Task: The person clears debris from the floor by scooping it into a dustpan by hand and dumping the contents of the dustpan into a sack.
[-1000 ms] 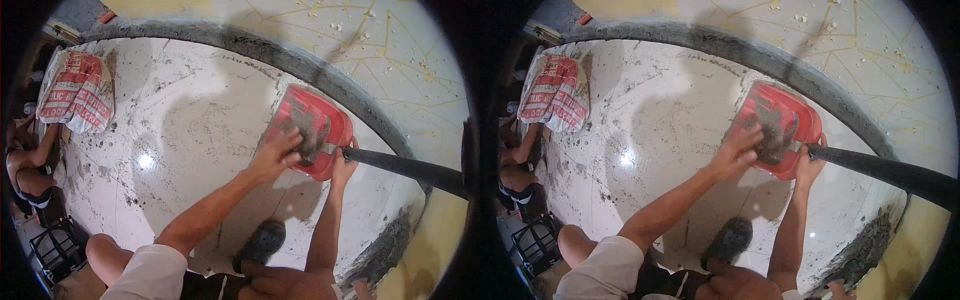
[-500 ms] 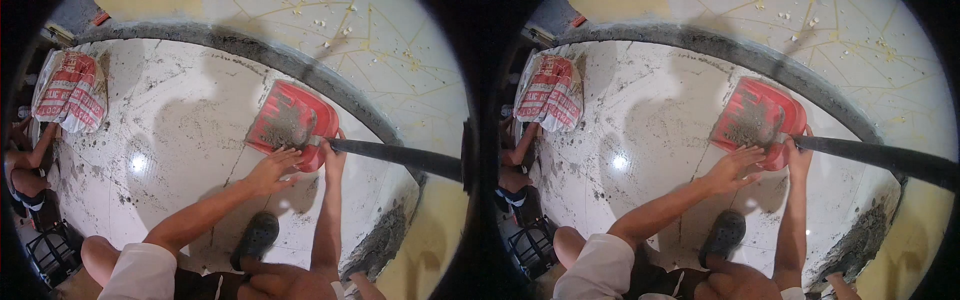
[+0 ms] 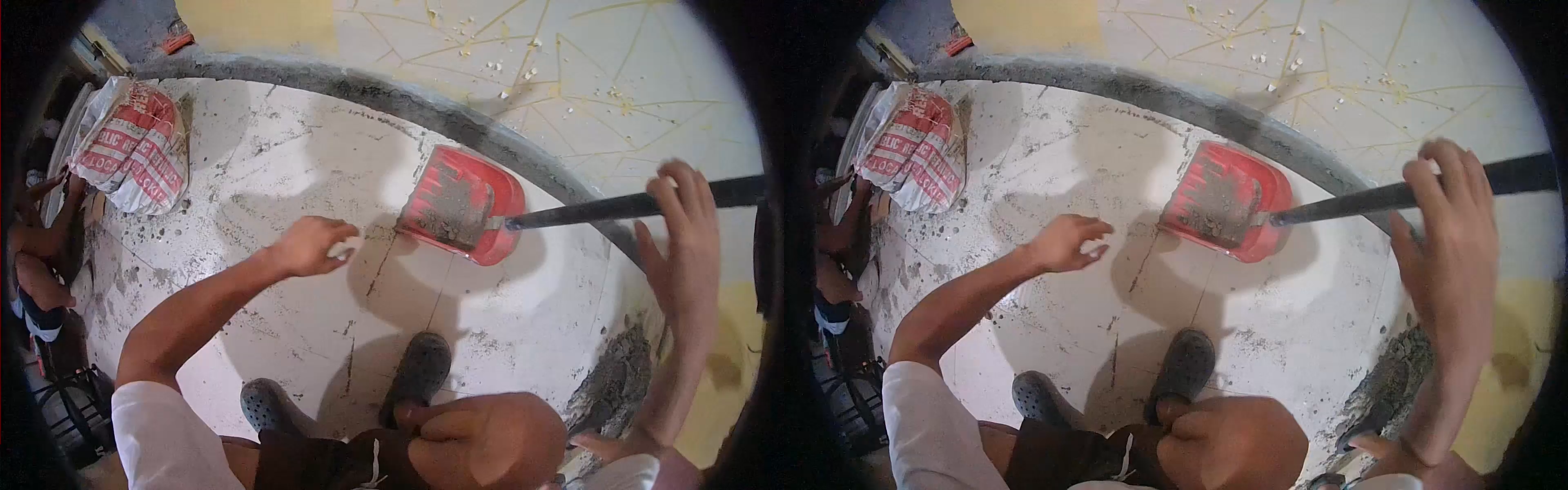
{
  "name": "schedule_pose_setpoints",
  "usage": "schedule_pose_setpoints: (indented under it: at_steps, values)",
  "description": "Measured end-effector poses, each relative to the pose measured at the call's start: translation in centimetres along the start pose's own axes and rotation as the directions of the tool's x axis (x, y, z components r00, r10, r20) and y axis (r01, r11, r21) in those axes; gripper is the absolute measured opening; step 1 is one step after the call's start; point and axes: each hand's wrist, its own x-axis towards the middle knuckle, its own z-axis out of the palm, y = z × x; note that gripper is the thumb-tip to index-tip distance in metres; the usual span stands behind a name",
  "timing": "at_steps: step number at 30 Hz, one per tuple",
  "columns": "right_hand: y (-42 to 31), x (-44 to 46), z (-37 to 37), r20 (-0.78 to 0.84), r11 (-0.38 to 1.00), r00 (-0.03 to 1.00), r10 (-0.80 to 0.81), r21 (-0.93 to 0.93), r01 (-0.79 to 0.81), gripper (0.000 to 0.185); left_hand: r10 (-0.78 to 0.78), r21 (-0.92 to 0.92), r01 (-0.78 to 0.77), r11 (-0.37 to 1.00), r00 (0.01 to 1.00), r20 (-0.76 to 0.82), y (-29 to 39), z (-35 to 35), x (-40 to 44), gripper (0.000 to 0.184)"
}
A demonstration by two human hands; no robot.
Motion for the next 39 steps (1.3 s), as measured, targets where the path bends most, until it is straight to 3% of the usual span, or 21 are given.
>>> schedule_pose_setpoints:
  at_steps: [1,3,4,5,6,8,10,12,13,16,19,21,23,24,25,26,28,31,37,38,39]
  values:
    - [0.8,0.5,0.7,0.058,0.983,0.997,-0.045,-0.178,0.054,0.045,-0.031,-0.026,0.029,0.999,0.998,-0.060,-0.3,-0.6,-0.9,0.023]
    - [2.3,1.1,2.3,0.296,0.951,0.955,-0.022,-0.289,0.112,0.036,-0.093,-0.065,0.090,0.994,0.994,-0.049,-0.9,-1.4,-2.3,0.022]
    - [2.9,1.8,3.6,0.528,0.943,0.844,0.096,-0.321,0.093,0.037,-0.174,-0.093,0.171,0.981,0.984,-0.022,-1.0,-1.9,-2.9,0.021]
    - [3.5,2.1,4.7,0.714,0.933,0.669,0.208,-0.350,0.083,0.039,-0.215,-0.093,0.213,0.973,0.976,-0.017,-1.0,-2.1,-3.7,0.019]
    - [4.1,1.7,5.2,0.708,0.934,0.676,0.205,-0.349,0.083,0.039,-0.220,-0.088,0.217,0.972,0.975,-0.023,-1.1,-2.1,-4.6,0.019]
    - [5.0,1.8,5.5,0.720,0.983,0.694,-0.013,-0.119,0.142,0.039,-0.194,-0.035,0.193,0.981,0.981,-0.008,-2.0,-1.3,-6.2,0.019]
    - [3.0,3.0,2.7,0.699,0.985,0.715,-0.005,-0.119,0.124,0.037,-0.192,-0.007,0.192,0.981,0.981,0.023,-2.4,-0.5,-7.6,0.022]
    - [1.5,4.3,0.3,0.681,0.976,0.732,-0.021,-0.144,0.162,0.034,-0.240,-0.070,0.255,0.964,0.954,0.179,-1.7,-0.3,-8.3,0.025]
    - [0.7,5.4,-1.5,0.710,0.987,0.704,0.028,-0.133,0.094,0.033,-0.247,-0.065,0.271,0.960,0.937,0.247,-1.4,-0.3,-8.4,0.029]
    - [-0.1,7.8,-5.2,0.642,0.995,0.765,-0.056,-0.026,0.095,0.037,-0.170,-0.010,0.175,0.985,0.967,0.189,-0.6,0.8,-8.1,0.032]
    - [-1.0,10.4,-7.7,0.468,0.987,0.869,-0.160,0.079,0.140,0.042,-0.074,-0.009,0.075,0.997,0.992,0.104,-0.6,1.4,-6.5,0.032]
    - [-1.7,12.6,-8.5,0.121,0.926,0.920,-0.372,0.118,0.359,0.041,-0.025,0.023,0.023,0.999,0.999,0.048,-0.4,0.7,-5.3,0.032]
    - [-5.7,16.4,-12.7,0.372,0.966,0.921,-0.117,0.258,0.019,0.038,-0.033,0.044,0.027,0.999,0.992,0.121,0.1,-0.3,-3.9,0.031]
    - [-7.2,18.5,-13.6,0.404,0.963,0.895,-0.188,0.256,0.087,0.034,-0.040,0.053,0.034,0.998,0.993,0.114,0.2,-0.8,-3.4,0.031]
    - [-7.5,20.2,-13.7,0.297,0.899,0.912,-0.283,0.412,0.145,0.034,-0.055,0.062,0.048,0.997,0.993,0.104,0.3,-1.2,-2.9,0.031]
    - [-9.7,22.0,-15.4,0.362,0.932,0.881,-0.304,0.304,0.197,0.034,-0.072,0.068,0.066,0.996,0.993,0.094,0.3,-1.5,-2.5,0.031]
    - [-13.5,24.4,-18.9,0.398,0.913,0.860,-0.319,0.374,0.165,0.042,-0.095,0.073,0.090,0.993,0.993,0.066,0.1,-1.9,-2.1,0.031]
    - [-18.8,28.2,-20.5,0.206,0.827,0.873,-0.442,0.471,0.307,0.041,-0.156,0.088,0.150,0.985,0.986,0.056,-0.5,-3.4,-1.5,0.032]
    - [-29.8,34.5,-23.0,0.071,0.666,0.850,-0.522,0.657,0.354,0.032,-0.261,0.104,0.257,0.961,0.965,0.028,-2.6,-7.5,-1.7,0.030]
    - [-31.5,35.7,-23.7,0.201,0.629,0.808,-0.554,0.736,0.249,0.030,-0.267,0.102,0.264,0.959,0.964,0.017,-3.1,-8.3,-1.7,0.030]
    - [-32.9,35.9,-23.2,0.198,0.584,0.781,-0.592,0.773,0.247,0.028,-0.314,0.074,0.312,0.947,0.949,0.023,-3.9,-8.6,-1.5,0.032]
